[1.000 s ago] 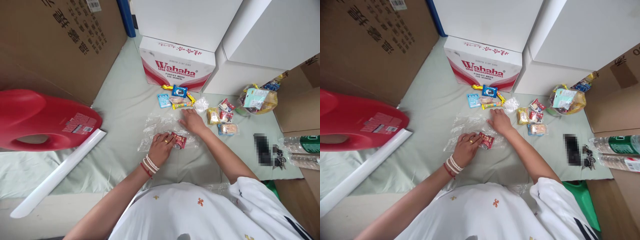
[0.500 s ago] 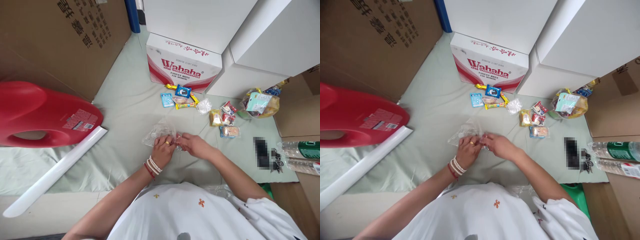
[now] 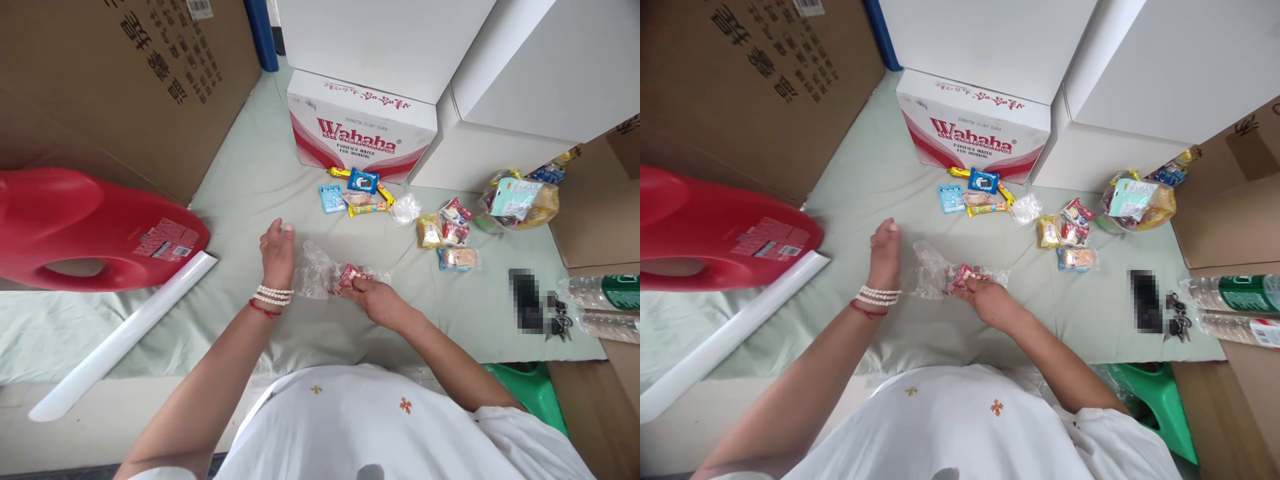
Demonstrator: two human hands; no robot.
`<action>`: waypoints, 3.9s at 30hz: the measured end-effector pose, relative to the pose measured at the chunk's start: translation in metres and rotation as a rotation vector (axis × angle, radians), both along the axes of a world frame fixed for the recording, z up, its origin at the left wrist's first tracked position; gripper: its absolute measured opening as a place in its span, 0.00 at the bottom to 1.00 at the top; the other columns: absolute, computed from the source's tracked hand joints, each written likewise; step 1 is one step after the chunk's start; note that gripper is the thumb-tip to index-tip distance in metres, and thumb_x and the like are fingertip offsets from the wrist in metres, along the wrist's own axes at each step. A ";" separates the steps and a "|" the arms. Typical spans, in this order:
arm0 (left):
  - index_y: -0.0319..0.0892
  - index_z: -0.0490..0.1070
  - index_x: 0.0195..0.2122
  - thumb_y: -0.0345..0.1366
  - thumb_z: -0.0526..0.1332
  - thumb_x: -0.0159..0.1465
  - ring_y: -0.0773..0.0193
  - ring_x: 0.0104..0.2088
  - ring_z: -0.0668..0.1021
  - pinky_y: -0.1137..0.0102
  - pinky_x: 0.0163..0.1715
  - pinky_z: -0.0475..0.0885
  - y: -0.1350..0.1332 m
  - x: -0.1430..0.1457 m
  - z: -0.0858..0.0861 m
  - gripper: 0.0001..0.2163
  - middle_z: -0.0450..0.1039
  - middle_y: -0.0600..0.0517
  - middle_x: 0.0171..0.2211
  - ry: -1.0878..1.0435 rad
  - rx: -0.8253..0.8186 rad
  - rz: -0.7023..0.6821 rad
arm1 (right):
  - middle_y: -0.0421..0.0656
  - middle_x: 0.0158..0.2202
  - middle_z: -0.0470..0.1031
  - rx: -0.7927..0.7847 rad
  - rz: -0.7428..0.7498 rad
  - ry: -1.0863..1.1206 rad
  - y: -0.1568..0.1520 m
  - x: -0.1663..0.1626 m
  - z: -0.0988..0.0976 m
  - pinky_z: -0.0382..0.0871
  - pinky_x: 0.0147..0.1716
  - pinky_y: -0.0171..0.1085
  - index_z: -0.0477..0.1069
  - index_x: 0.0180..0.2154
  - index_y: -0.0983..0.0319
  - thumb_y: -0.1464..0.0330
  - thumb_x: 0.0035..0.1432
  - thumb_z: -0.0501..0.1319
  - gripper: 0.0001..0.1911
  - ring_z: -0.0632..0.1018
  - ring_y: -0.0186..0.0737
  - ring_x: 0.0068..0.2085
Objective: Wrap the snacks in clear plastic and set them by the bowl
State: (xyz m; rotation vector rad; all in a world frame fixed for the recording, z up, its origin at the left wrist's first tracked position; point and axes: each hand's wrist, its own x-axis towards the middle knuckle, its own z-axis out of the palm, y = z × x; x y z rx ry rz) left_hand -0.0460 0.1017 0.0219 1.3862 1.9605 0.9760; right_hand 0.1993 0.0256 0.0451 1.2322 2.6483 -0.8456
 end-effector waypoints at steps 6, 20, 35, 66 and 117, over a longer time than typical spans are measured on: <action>0.44 0.76 0.33 0.37 0.64 0.55 0.46 0.61 0.72 0.53 0.63 0.65 -0.023 -0.008 0.015 0.06 0.75 0.42 0.52 0.207 -0.146 -0.404 | 0.48 0.49 0.74 0.005 -0.026 0.065 0.003 0.000 -0.003 0.67 0.45 0.36 0.69 0.65 0.54 0.78 0.68 0.52 0.29 0.75 0.43 0.44; 0.39 0.73 0.31 0.39 0.73 0.50 0.65 0.29 0.80 0.72 0.30 0.72 -0.049 0.043 0.056 0.13 0.78 0.50 0.28 -1.001 -0.410 -0.249 | 0.47 0.49 0.75 -0.023 -0.074 0.238 0.003 -0.003 -0.013 0.70 0.45 0.38 0.77 0.57 0.54 0.78 0.65 0.54 0.25 0.75 0.42 0.43; 0.41 0.80 0.45 0.26 0.53 0.69 0.56 0.50 0.78 0.60 0.51 0.74 -0.062 0.091 -0.004 0.14 0.79 0.44 0.50 0.381 0.107 -0.820 | 0.48 0.47 0.77 0.215 -0.531 0.510 -0.023 0.040 -0.024 0.75 0.51 0.46 0.74 0.57 0.56 0.71 0.69 0.53 0.20 0.77 0.45 0.48; 0.44 0.80 0.46 0.35 0.54 0.72 0.46 0.52 0.75 0.49 0.54 0.67 -0.078 0.094 -0.007 0.13 0.77 0.40 0.54 0.529 0.190 -0.688 | 0.40 0.30 0.71 -0.040 -0.867 0.455 -0.002 0.010 -0.019 0.66 0.35 0.38 0.67 0.36 0.58 0.65 0.64 0.55 0.05 0.73 0.41 0.32; 0.42 0.66 0.49 0.40 0.76 0.48 0.60 0.45 0.81 0.60 0.50 0.76 -0.090 0.068 -0.008 0.30 0.79 0.49 0.44 -0.946 -0.177 -0.171 | 0.45 0.48 0.79 -0.192 -0.948 0.980 -0.022 -0.019 -0.029 0.71 0.55 0.44 0.73 0.52 0.57 0.49 0.69 0.53 0.23 0.78 0.46 0.52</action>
